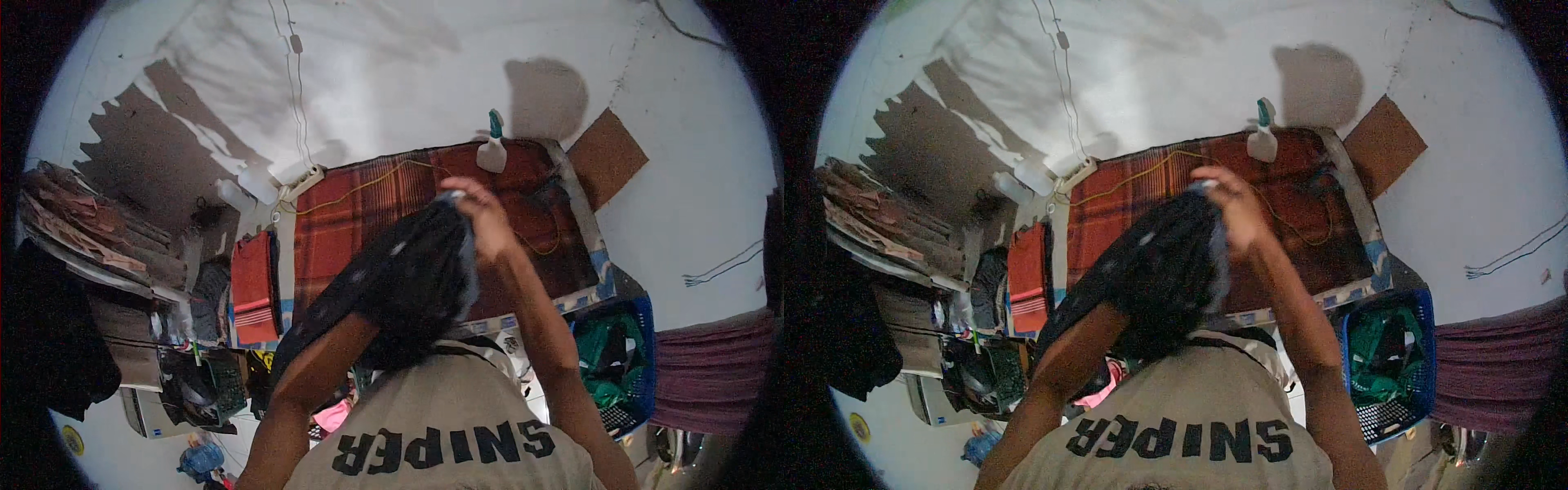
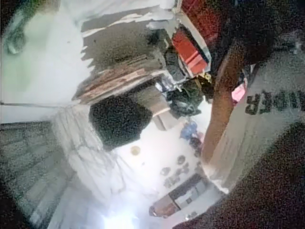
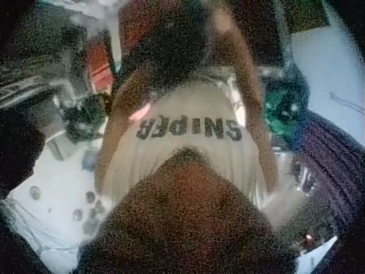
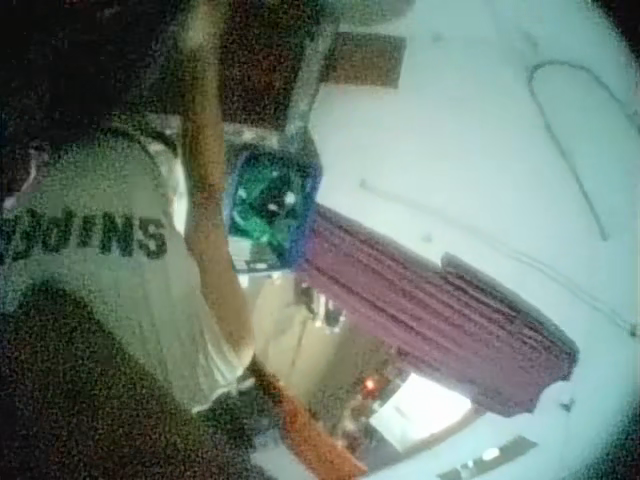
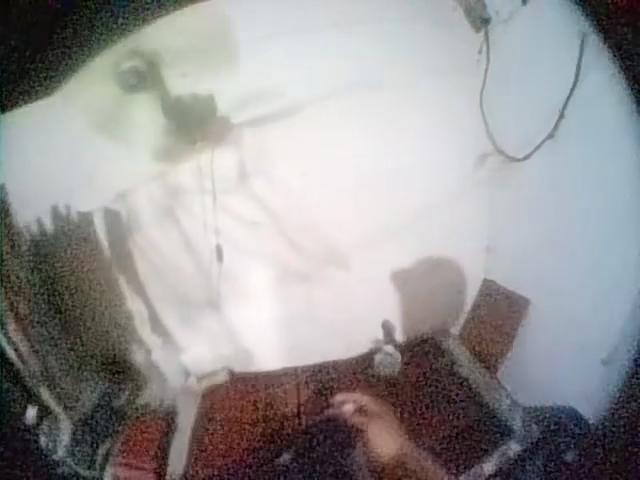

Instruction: The person takes a pair of shorts from a basket, spreads them on an ironing surface, sprays them with liquid from a bottle, and irons them using an iron.

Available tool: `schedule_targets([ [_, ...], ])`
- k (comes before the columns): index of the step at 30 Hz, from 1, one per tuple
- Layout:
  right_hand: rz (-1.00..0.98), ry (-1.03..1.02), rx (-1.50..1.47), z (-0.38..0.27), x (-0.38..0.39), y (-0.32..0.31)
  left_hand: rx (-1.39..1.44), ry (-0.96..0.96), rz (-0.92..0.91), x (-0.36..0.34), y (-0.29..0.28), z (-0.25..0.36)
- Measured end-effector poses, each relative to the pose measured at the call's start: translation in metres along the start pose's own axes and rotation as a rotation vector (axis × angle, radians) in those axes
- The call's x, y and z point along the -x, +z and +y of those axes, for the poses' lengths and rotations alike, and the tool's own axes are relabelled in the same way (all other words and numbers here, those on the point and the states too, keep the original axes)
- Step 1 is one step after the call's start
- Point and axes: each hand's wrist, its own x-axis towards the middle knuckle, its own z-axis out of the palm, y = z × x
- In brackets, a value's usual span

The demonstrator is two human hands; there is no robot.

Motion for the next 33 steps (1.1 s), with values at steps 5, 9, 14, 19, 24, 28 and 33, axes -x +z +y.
schedule_targets([
  [5,0.478,0.05,-0.425,0.04,0.014,-0.119,0.079,-0.015,0.093,-0.018,-0.031,0.057],
  [9,0.507,-0.071,-0.807,-0.008,0.032,-0.087,-0.784,0.292,0.482,-0.034,-0.132,0.101],
  [14,0.21,-0.22,-0.78,-0.059,0.039,0.027,-1.615,0.994,0.702,-0.071,-0.098,0.038],
  [19,-0.062,-0.289,-0.816,-0.086,0.024,0.123,-1.115,0.903,0.214,-0.027,0.108,-0.081],
  [24,0.201,-0.713,0.518,-0.109,0.003,0.08,-0.76,0.808,0.337,-0.096,0.1,-0.07],
  [28,0.294,-0.686,1.184,-0.106,-0.016,0.017,-1.088,0.969,0.293,-0.1,0.04,-0.016],
  [33,0.136,-0.552,1.387,-0.099,-0.024,-0.035,-0.376,0.179,-0.138,-0.106,0.062,0.035],
])
